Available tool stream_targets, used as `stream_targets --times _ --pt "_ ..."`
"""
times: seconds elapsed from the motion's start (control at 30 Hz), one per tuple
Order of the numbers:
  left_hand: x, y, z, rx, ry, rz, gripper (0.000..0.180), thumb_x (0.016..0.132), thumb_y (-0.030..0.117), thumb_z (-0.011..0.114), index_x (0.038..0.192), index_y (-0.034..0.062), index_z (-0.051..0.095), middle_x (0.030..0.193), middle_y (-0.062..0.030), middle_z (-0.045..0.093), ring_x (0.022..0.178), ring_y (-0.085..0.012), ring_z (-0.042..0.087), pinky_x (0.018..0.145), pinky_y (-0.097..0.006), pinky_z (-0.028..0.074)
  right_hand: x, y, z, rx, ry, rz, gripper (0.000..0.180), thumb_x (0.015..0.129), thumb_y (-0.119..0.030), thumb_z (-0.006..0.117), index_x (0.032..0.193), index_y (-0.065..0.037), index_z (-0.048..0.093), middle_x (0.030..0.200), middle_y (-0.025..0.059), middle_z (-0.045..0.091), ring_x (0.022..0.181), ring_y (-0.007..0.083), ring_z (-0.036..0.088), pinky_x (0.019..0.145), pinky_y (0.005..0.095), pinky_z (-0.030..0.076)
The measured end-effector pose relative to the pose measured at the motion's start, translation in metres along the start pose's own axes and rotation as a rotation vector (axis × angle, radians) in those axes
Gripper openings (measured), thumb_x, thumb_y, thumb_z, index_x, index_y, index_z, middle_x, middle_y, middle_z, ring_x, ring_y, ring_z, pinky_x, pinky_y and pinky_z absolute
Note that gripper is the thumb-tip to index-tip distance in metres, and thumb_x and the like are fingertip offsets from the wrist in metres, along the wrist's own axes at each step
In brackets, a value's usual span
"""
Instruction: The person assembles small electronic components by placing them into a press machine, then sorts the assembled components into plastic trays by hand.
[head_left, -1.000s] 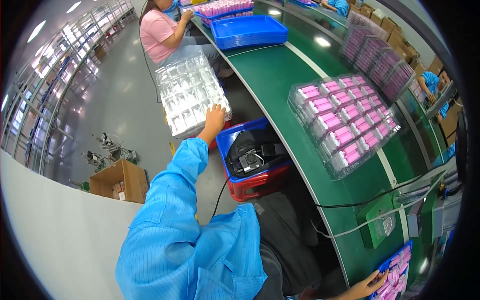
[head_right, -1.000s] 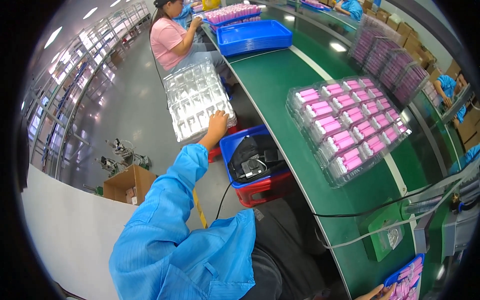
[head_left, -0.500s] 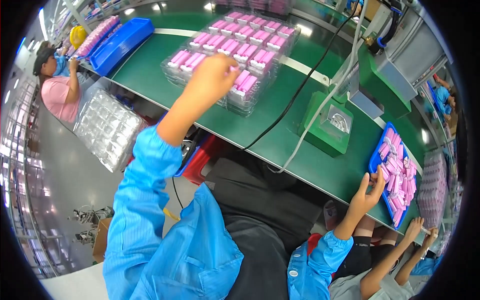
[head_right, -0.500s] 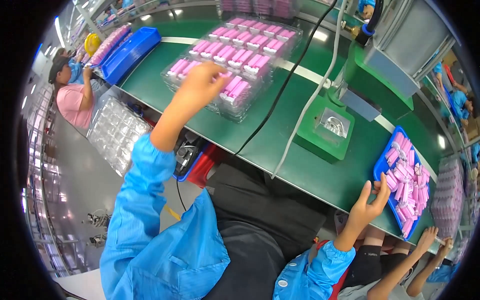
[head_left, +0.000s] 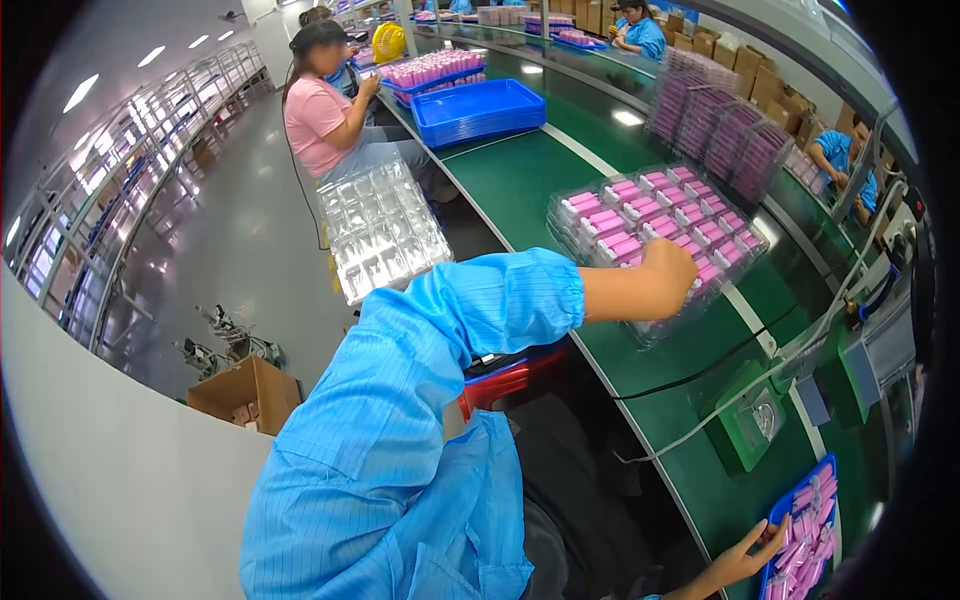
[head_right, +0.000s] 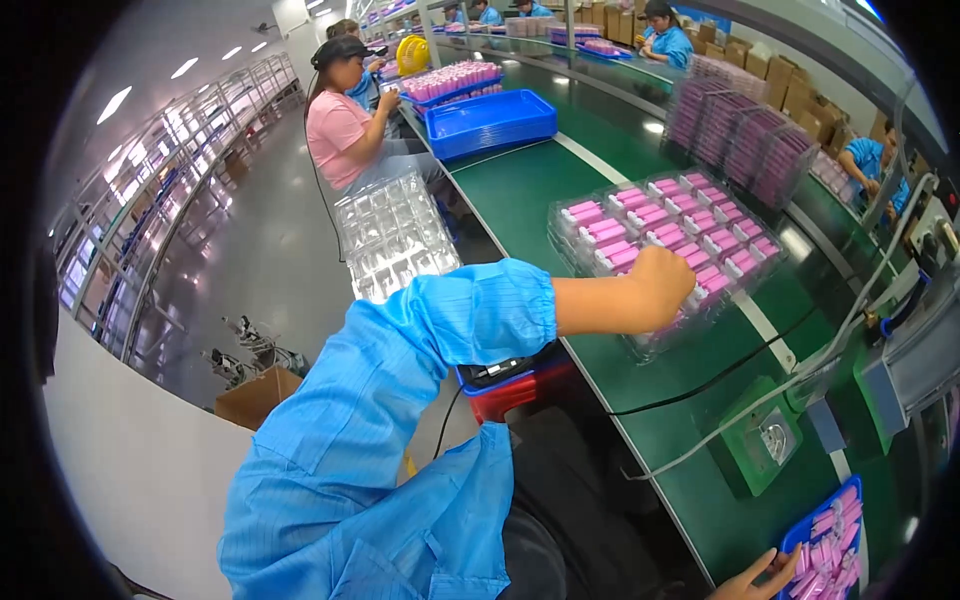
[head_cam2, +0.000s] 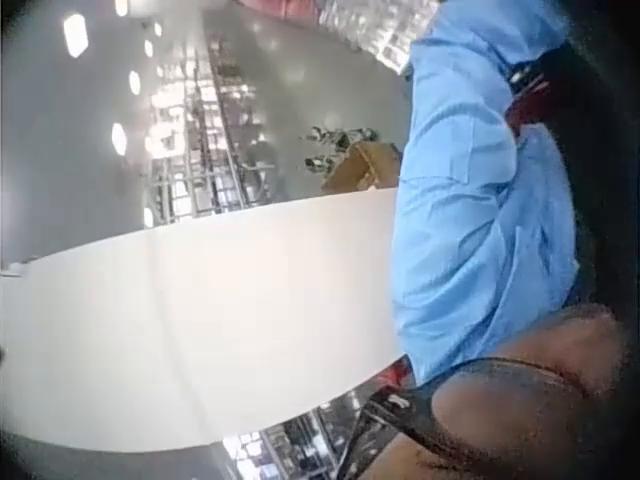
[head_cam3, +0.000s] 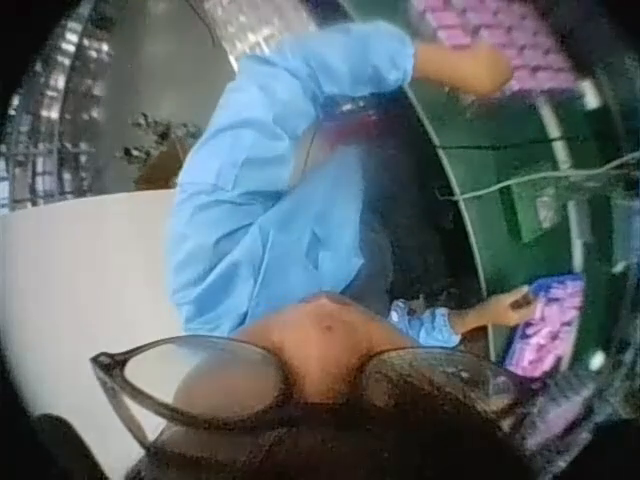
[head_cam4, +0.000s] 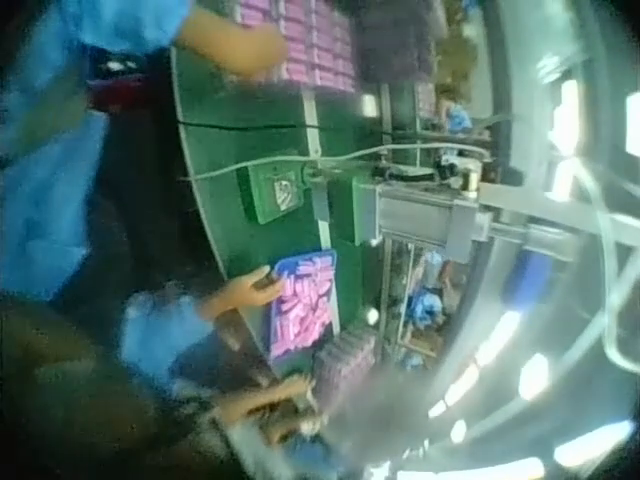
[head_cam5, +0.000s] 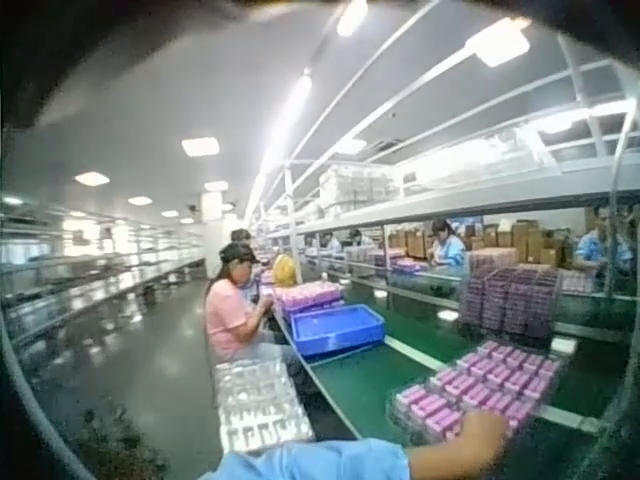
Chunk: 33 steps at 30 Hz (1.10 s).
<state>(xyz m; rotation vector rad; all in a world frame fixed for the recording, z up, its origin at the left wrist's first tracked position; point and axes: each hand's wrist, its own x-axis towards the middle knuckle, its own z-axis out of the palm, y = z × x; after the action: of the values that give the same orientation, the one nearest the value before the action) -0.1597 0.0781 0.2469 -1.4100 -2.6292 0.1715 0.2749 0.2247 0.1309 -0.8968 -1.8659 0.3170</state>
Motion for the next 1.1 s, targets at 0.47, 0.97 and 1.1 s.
stream_targets --times 0.47,0.97,1.1 --pt "0.019 0.133 0.010 -1.506 -0.107 0.453 0.034 0.092 0.023 0.076 0.116 -0.0015 0.070 0.103 -0.0076 0.073 0.093 -0.0122 0.066 0.083 -0.030 0.052 0.054 -0.078 0.032 0.151 -0.064 -0.041 0.034 0.088 -0.008 0.071 0.122 -0.005 0.067 0.099 0.0085 0.062 0.092 0.0204 0.060 0.081 0.0311 0.046" --pt "0.019 0.143 0.025 -1.126 0.516 0.819 0.031 0.091 0.019 0.074 0.119 0.0049 0.072 0.111 -0.0106 0.068 0.088 -0.0241 0.067 0.083 -0.033 0.054 0.121 -0.090 0.077 0.394 -0.498 -0.083 0.027 0.088 -0.016 0.073 0.111 -0.001 0.073 0.097 0.0101 0.067 0.087 0.0225 0.062 0.079 0.0347 0.050" --pt "0.012 0.141 0.018 -1.362 0.315 0.659 0.026 0.087 0.015 0.076 0.107 -0.0013 0.074 0.100 -0.0107 0.070 0.079 -0.0216 0.067 0.070 -0.033 0.053 0.123 -0.097 0.070 0.284 -0.458 -0.280 0.024 0.087 -0.015 0.072 0.106 0.000 0.073 0.097 0.0139 0.068 0.089 0.0300 0.063 0.080 0.0378 0.051"
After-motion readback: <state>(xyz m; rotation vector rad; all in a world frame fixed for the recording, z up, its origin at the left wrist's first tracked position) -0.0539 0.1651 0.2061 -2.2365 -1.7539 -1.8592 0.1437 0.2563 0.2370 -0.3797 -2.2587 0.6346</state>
